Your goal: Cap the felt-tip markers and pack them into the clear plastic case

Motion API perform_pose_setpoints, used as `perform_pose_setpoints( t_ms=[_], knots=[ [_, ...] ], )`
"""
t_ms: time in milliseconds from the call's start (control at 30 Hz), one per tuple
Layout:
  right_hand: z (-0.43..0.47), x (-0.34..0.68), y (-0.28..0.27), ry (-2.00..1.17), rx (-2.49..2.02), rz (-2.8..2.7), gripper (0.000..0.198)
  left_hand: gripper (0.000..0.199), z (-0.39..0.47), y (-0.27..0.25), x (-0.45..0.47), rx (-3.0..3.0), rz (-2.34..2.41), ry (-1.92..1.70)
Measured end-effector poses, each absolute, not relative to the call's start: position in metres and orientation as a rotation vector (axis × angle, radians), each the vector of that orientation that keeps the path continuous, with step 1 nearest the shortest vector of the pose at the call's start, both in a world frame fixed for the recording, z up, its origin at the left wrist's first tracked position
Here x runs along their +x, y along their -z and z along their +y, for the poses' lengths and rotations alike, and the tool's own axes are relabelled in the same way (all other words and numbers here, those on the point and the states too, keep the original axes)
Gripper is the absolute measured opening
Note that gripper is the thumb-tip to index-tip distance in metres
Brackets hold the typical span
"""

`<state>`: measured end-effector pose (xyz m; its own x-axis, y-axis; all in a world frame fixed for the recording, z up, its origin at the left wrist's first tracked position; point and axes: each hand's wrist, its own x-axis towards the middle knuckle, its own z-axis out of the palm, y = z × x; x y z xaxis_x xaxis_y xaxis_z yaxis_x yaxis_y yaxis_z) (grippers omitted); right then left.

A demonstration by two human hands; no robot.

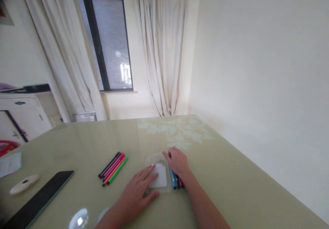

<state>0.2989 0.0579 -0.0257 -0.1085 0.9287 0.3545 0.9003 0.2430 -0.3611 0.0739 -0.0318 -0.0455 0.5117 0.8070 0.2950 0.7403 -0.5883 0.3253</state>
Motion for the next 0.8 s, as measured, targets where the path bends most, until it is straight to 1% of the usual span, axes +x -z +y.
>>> perform_pose_setpoints(
  t_ms=[100,267,333,433,533,600,700,800],
  knots=[
    [0.061,0.302,0.025,-0.189,-1.545,-1.854,0.040,0.049,-0.030,0.043,0.071,2.575,1.349,-0.631],
    [0.062,0.314,0.014,-0.454,-1.358,-1.804,0.055,0.048,-0.029,0.047,0.068,2.564,1.365,-0.599],
    [0.061,0.318,0.005,-0.418,-1.373,-1.668,0.058,0.050,-0.029,0.049,0.067,2.584,1.345,-0.625],
    [0.054,0.312,-0.007,-0.297,-1.393,-1.399,0.058,0.064,-0.030,0.047,0.065,2.628,1.328,-0.744],
    [0.040,0.283,-0.006,-0.340,-1.362,-1.432,0.056,0.072,-0.031,0.042,0.068,2.651,1.404,-0.911],
    [0.027,0.255,0.000,-0.446,-1.309,-1.552,0.053,0.068,-0.030,0.043,0.072,2.675,1.506,-0.934],
    [0.014,0.224,0.009,-0.652,-1.204,-1.684,0.050,0.052,-0.024,0.052,0.072,2.737,1.660,-0.815],
    [0.019,0.229,0.009,-0.809,-1.184,-1.650,0.047,0.046,-0.014,0.062,0.059,2.750,1.803,-0.688]
  ],
)
